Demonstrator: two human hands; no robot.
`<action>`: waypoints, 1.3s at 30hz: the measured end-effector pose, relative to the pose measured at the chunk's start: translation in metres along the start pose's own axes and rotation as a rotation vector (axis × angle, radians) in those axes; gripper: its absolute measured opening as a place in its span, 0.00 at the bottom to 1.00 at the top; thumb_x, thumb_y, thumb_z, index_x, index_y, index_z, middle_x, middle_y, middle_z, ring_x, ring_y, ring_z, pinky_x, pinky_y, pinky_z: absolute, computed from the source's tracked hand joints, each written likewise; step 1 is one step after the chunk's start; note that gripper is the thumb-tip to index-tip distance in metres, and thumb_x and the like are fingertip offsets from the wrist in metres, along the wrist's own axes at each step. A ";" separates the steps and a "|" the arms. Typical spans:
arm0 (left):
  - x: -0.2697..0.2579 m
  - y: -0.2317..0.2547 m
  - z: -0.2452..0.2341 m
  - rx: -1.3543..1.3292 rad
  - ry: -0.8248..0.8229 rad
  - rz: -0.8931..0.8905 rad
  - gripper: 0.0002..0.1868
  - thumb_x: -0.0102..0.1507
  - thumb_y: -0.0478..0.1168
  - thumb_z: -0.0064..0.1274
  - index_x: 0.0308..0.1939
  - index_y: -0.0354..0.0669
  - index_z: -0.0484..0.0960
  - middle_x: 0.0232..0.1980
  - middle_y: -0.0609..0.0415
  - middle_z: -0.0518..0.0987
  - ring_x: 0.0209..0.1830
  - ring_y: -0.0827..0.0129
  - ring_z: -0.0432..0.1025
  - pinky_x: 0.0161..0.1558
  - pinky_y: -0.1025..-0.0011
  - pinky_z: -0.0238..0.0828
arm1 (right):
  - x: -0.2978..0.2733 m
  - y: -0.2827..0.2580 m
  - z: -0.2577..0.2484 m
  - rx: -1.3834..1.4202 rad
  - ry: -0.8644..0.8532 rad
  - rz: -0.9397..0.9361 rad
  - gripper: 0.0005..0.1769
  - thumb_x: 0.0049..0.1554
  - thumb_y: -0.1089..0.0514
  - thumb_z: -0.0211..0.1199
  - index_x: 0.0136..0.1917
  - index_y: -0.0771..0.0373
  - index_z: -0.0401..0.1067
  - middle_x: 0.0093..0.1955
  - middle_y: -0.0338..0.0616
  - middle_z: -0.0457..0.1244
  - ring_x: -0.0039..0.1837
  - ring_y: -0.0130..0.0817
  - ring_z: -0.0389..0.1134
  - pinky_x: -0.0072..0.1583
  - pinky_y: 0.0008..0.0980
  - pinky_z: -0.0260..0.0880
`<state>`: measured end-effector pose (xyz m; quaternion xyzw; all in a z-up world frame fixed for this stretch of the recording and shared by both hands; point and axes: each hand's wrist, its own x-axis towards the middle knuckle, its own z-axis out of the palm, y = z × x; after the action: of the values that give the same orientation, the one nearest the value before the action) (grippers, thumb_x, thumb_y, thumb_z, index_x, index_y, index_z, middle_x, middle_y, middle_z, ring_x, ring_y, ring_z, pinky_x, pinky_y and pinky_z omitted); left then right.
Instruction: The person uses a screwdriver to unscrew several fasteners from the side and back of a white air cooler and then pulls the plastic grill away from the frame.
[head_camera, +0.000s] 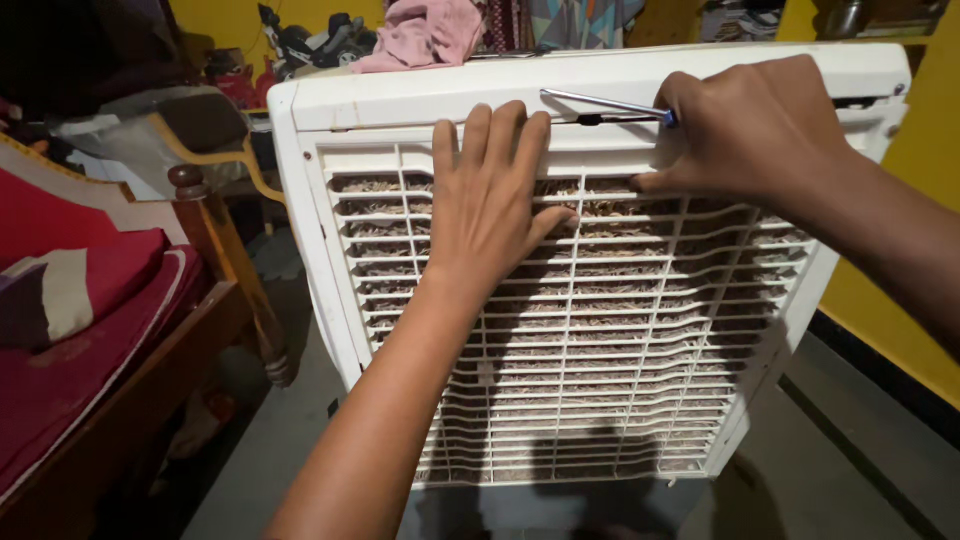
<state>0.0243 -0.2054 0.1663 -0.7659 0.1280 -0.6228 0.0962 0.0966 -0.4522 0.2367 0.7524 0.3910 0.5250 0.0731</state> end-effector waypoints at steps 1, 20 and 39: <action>0.003 0.000 -0.001 -0.003 0.000 0.003 0.55 0.45 0.66 0.72 0.67 0.41 0.68 0.65 0.46 0.68 0.67 0.51 0.60 0.67 0.43 0.52 | 0.000 -0.001 -0.003 -0.086 -0.124 0.062 0.35 0.44 0.33 0.77 0.53 0.61 0.77 0.32 0.47 0.68 0.35 0.40 0.73 0.38 0.34 0.70; 0.042 0.001 -0.021 -0.199 -0.114 -0.112 0.40 0.35 0.53 0.78 0.43 0.38 0.75 0.43 0.49 0.72 0.48 0.55 0.67 0.46 0.55 0.61 | 0.025 -0.006 -0.022 -0.305 -0.607 0.221 0.39 0.39 0.17 0.69 0.51 0.44 0.78 0.27 0.31 0.68 0.31 0.27 0.72 0.35 0.27 0.67; 0.049 0.004 -0.023 -0.123 -0.078 -0.058 0.29 0.43 0.47 0.74 0.40 0.35 0.78 0.44 0.46 0.76 0.48 0.56 0.70 0.47 0.60 0.67 | 0.017 -0.029 0.000 -0.119 -0.243 0.243 0.32 0.44 0.20 0.69 0.40 0.48 0.81 0.22 0.28 0.64 0.23 0.24 0.63 0.31 0.28 0.58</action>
<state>0.0105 -0.2247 0.2154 -0.7975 0.1399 -0.5858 0.0360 0.0841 -0.4212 0.2340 0.8464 0.2536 0.4574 0.1003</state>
